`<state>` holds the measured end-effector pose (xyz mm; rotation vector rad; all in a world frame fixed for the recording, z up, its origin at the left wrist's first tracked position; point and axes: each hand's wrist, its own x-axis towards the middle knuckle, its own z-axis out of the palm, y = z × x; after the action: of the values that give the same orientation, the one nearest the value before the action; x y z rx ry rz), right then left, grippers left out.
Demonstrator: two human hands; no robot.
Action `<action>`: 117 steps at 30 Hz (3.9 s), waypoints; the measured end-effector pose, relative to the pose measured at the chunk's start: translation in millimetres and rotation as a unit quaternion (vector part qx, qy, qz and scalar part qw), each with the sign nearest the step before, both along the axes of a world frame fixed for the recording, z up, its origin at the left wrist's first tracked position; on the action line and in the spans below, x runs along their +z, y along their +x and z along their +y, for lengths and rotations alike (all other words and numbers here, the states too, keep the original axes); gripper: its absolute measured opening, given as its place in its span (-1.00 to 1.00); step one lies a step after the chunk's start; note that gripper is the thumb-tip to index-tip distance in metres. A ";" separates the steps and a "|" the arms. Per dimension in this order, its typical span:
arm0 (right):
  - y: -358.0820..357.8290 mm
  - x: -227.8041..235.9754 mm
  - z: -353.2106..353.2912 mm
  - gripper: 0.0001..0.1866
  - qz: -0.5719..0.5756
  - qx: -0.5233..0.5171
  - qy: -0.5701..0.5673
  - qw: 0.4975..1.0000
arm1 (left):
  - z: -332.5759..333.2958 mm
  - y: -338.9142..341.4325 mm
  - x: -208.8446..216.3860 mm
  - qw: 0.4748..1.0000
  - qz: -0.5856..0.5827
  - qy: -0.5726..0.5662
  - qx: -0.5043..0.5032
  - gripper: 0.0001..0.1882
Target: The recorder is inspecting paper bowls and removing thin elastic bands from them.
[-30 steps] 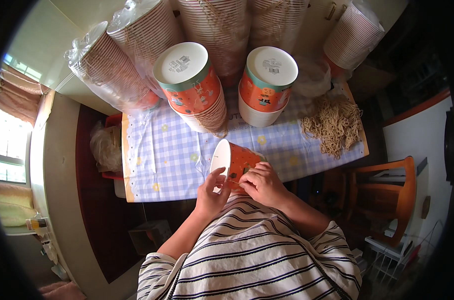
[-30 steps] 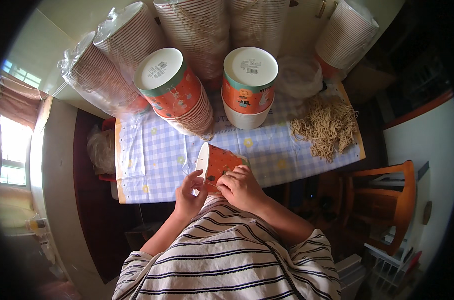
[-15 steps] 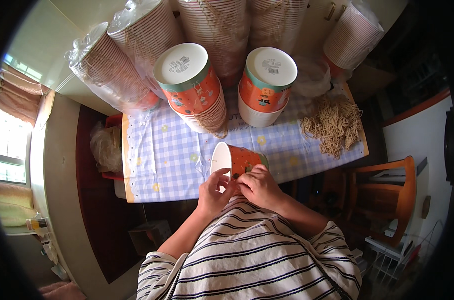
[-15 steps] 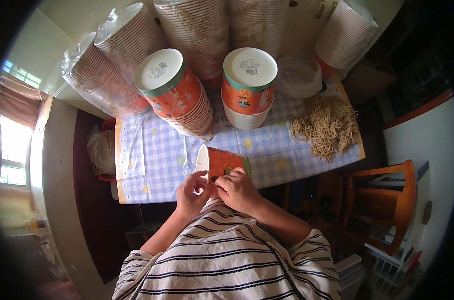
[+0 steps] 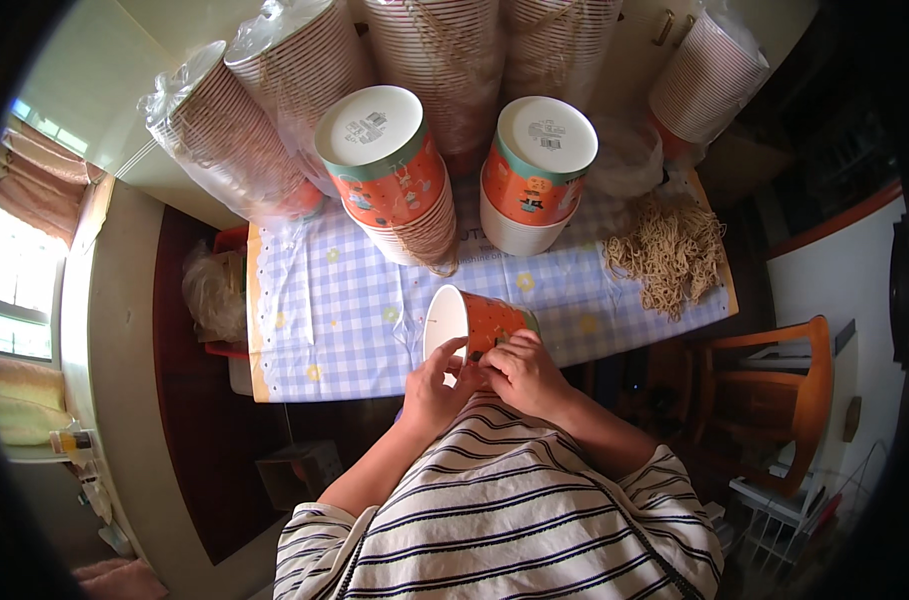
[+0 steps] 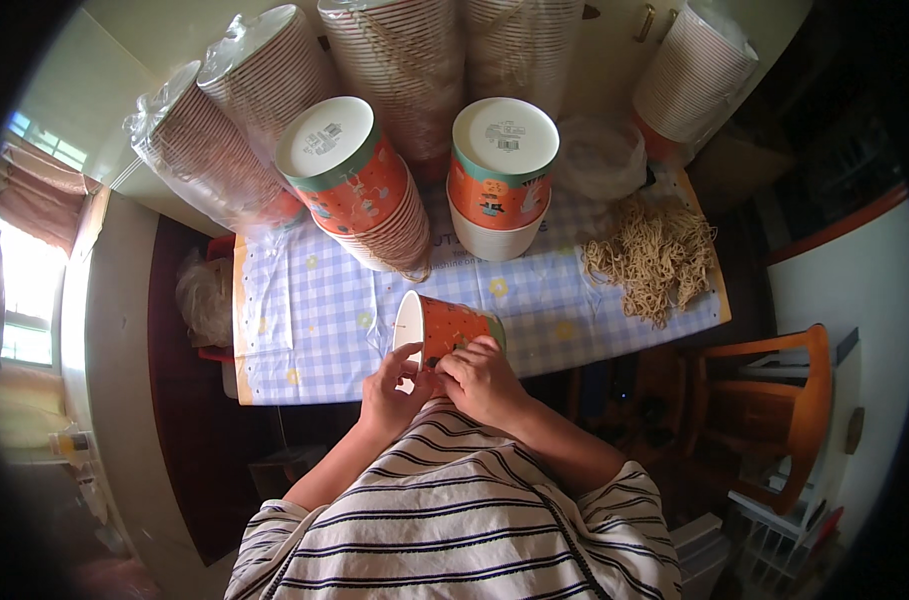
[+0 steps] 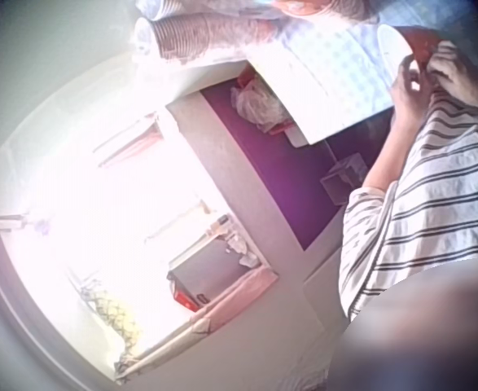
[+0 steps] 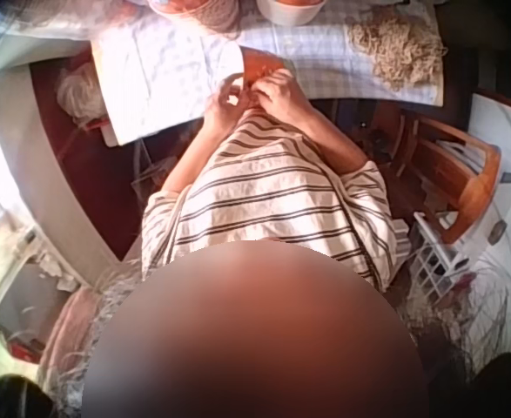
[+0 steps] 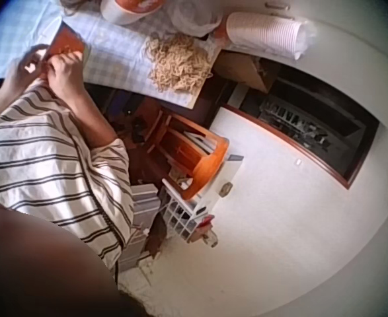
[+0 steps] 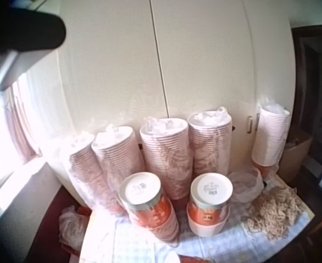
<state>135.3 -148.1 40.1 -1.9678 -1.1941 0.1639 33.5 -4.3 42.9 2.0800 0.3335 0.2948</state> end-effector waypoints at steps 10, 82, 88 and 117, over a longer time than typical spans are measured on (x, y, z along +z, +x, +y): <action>2.0 0.1 1.2 -0.93 0.003 0.016 -0.010 1.000 | -1.0 -2.3 -21.2 0.997 -0.051 0.055 0.007 -0.50; 3.6 19.3 2.8 -0.48 -0.173 -0.092 0.127 0.972 | 11.5 1.4 24.2 0.993 -0.029 0.106 0.039 -0.59; -4.3 1.1 17.5 -0.57 0.018 -0.093 0.137 0.986 | 5.1 11.4 28.3 0.990 -0.017 0.130 0.050 -0.52; 1.7 -36.7 38.9 -0.85 0.278 -0.048 0.131 0.951 | 5.6 -1.7 -2.5 0.993 0.040 -0.061 0.094 -0.69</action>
<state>136.9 -109.2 3.4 -1.5916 -0.7094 0.4525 31.8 1.4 40.4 1.9466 0.5843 0.2966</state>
